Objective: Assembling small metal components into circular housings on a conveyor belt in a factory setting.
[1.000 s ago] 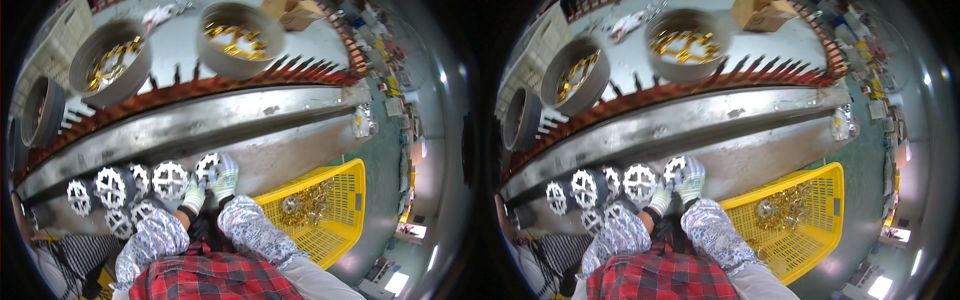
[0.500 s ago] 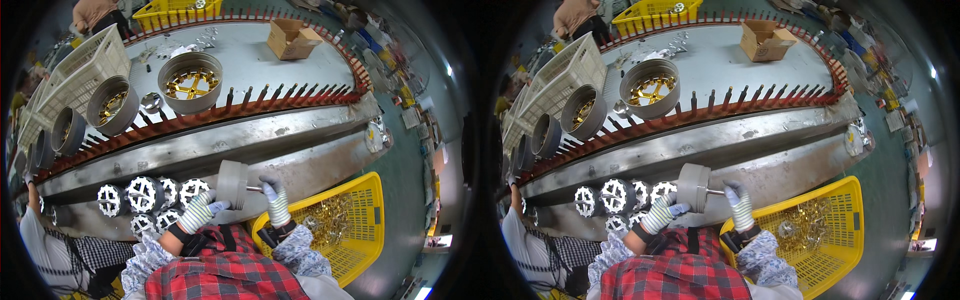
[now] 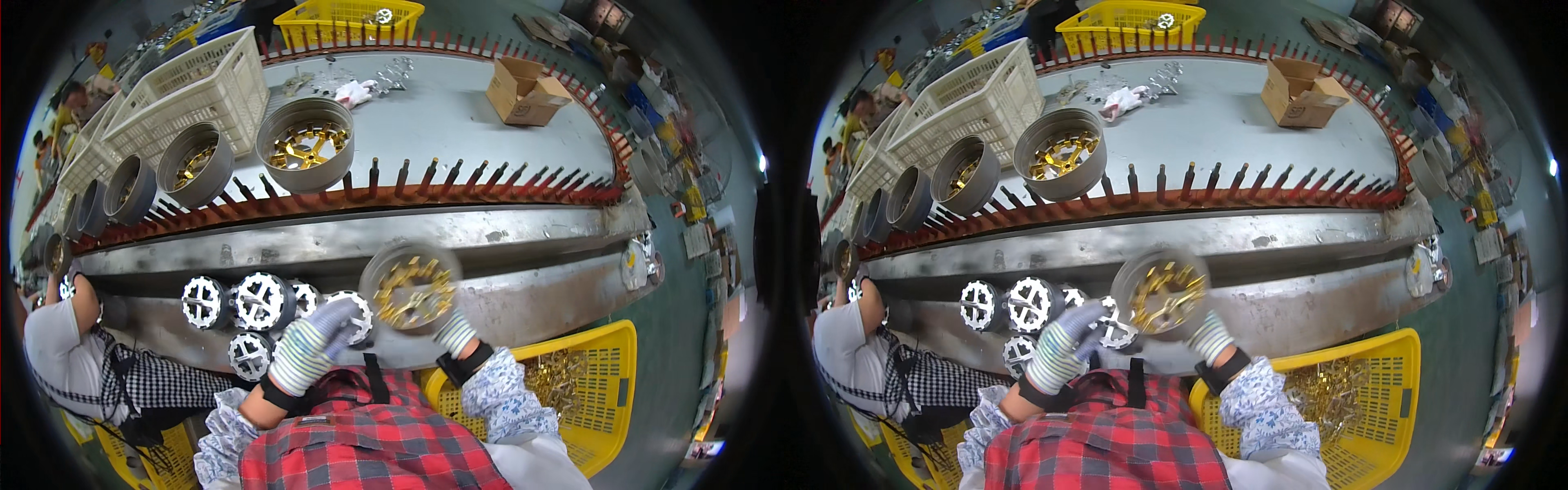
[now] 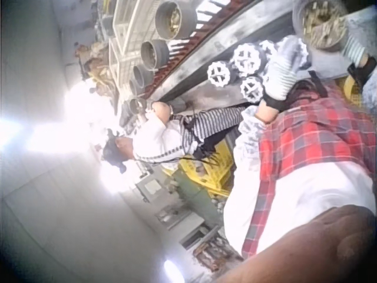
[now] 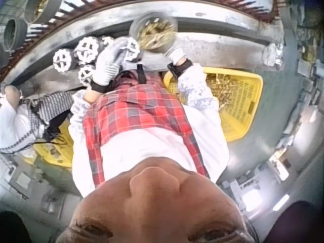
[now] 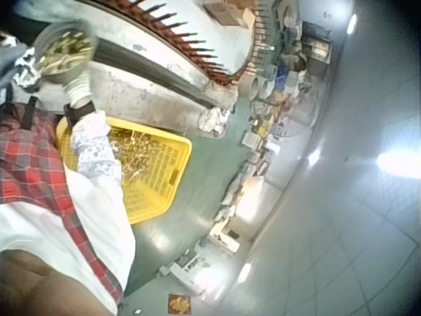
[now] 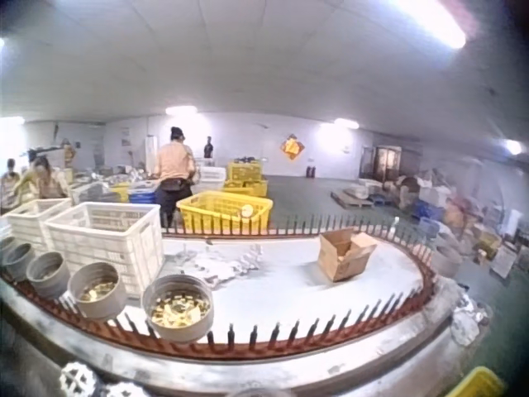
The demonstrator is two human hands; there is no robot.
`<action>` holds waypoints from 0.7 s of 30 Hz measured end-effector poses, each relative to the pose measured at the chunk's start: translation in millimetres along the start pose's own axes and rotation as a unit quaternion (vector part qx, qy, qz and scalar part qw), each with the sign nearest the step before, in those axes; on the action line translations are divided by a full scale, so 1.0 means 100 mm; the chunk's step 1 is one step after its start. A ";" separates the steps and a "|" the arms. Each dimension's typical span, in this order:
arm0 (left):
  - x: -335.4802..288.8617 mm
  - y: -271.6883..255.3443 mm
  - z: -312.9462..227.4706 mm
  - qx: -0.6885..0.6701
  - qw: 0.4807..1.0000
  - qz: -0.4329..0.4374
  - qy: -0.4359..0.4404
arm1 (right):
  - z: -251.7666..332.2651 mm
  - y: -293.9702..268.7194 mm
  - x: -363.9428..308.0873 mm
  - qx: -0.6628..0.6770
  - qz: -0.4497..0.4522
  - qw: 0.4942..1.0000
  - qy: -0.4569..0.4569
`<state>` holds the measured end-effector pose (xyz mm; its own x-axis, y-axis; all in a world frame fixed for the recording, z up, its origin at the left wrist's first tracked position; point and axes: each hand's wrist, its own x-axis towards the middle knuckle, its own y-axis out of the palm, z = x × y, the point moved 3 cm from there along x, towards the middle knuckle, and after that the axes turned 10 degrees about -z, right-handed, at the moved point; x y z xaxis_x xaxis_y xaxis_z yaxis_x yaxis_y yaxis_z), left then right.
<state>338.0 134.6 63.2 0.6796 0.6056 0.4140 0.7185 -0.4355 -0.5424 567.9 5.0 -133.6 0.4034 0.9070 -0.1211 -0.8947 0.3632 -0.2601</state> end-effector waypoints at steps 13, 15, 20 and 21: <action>-0.67 -0.84 1.47 0.221 0.967 0.001 -0.129 | 1.29 -0.35 2.42 -0.294 -0.153 0.926 -0.182; -0.67 -0.88 1.57 0.228 0.966 0.034 -0.115 | 1.34 -0.23 2.51 -0.282 -0.140 0.941 -0.121; -0.65 -1.01 1.83 0.297 0.948 -0.004 -0.111 | 1.90 0.45 2.31 -0.489 -0.213 0.789 -0.305; -0.58 -0.97 1.97 0.297 0.947 0.025 -0.117 | 1.50 0.32 2.51 -0.414 -0.201 0.853 -0.245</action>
<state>200.2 272.5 -52.1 0.6094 0.7555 0.2403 0.4279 -0.0583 -0.9019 611.4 275.9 -28.5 0.3365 0.7982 0.4996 -0.1783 0.5750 -0.7985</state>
